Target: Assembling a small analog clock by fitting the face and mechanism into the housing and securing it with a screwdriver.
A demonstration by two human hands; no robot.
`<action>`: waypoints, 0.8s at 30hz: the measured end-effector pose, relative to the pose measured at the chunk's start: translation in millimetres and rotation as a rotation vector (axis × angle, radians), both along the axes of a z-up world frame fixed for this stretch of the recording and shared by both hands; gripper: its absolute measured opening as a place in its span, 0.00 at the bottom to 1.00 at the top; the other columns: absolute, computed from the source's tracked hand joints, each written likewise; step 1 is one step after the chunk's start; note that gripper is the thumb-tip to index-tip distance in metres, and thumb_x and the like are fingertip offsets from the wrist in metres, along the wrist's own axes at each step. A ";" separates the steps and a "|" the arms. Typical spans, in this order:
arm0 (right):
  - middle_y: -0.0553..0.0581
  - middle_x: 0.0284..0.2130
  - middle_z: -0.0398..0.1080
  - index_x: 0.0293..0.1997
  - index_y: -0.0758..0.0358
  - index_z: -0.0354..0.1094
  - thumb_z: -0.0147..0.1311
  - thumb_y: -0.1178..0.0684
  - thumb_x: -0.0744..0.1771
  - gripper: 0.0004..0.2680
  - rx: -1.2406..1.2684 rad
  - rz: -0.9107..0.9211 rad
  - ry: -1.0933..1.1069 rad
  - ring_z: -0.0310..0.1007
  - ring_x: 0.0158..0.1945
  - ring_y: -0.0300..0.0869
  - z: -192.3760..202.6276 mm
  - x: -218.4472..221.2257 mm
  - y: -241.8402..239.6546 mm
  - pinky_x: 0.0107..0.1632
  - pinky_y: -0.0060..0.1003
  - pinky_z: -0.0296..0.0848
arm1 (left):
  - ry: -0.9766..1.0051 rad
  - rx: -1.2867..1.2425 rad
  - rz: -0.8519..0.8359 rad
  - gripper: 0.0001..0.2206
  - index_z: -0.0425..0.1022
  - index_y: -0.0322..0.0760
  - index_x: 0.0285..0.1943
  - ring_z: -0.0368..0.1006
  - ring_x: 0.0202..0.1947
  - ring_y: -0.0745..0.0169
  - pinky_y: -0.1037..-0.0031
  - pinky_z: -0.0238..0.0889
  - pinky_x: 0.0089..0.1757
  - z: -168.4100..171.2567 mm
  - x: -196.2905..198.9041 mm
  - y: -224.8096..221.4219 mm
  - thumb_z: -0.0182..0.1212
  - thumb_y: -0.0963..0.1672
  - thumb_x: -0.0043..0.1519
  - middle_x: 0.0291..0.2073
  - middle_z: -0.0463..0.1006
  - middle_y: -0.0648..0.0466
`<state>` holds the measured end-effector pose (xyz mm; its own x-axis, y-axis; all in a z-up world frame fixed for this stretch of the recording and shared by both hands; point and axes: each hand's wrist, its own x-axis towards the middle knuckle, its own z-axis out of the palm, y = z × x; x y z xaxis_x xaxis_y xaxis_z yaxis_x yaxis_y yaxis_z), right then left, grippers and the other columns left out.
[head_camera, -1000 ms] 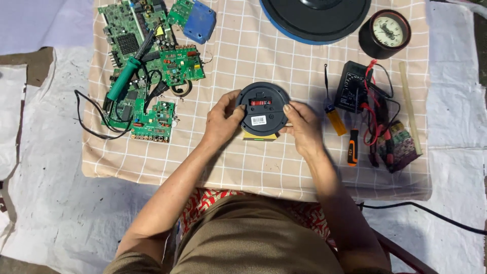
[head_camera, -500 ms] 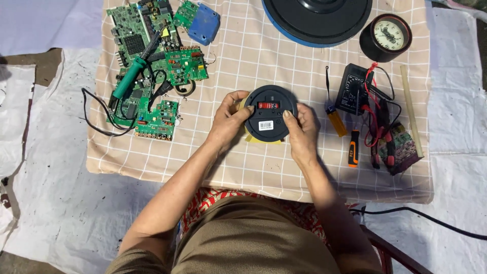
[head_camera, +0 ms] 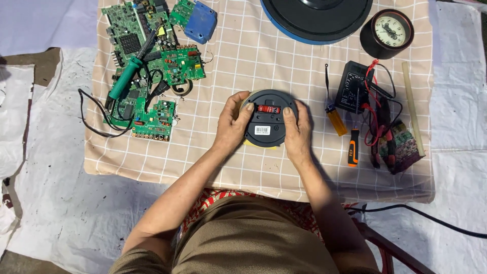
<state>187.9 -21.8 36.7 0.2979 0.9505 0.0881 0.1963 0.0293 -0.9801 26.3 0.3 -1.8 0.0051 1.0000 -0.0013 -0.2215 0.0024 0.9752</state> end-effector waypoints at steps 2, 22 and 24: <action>0.61 0.42 0.66 0.62 0.61 0.67 0.51 0.42 0.72 0.16 -0.017 0.017 -0.001 0.64 0.47 0.46 3.6 0.6 -1.8 0.52 0.44 0.69 | 0.013 0.034 0.024 0.19 0.68 0.33 0.66 0.68 0.63 0.44 0.54 0.61 0.61 -10.5 1.4 1.2 0.61 0.44 0.68 0.60 0.74 0.36; 0.58 0.33 0.70 0.56 0.56 0.72 0.55 0.45 0.71 0.11 -0.063 -0.040 -0.123 0.69 0.39 0.45 -11.1 -0.1 7.2 0.44 0.42 0.70 | 0.061 -0.075 0.175 0.11 0.77 0.41 0.50 0.69 0.27 0.74 0.83 0.67 0.31 -8.8 -2.8 8.5 0.67 0.48 0.65 0.24 0.76 0.57; 0.58 0.33 0.70 0.56 0.54 0.73 0.56 0.45 0.70 0.11 -0.063 -0.044 -0.136 0.70 0.38 0.45 -14.4 -0.2 9.9 0.44 0.41 0.70 | 0.041 -0.081 0.168 0.12 0.76 0.39 0.51 0.70 0.28 0.73 0.83 0.68 0.31 -13.0 -2.3 8.8 0.67 0.48 0.65 0.26 0.77 0.56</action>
<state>187.7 -11.9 22.3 0.3288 0.9417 0.0710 0.3267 -0.0429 -0.9442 24.0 9.1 -14.8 -0.1635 0.9834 -0.0786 -0.1850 0.0477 0.9816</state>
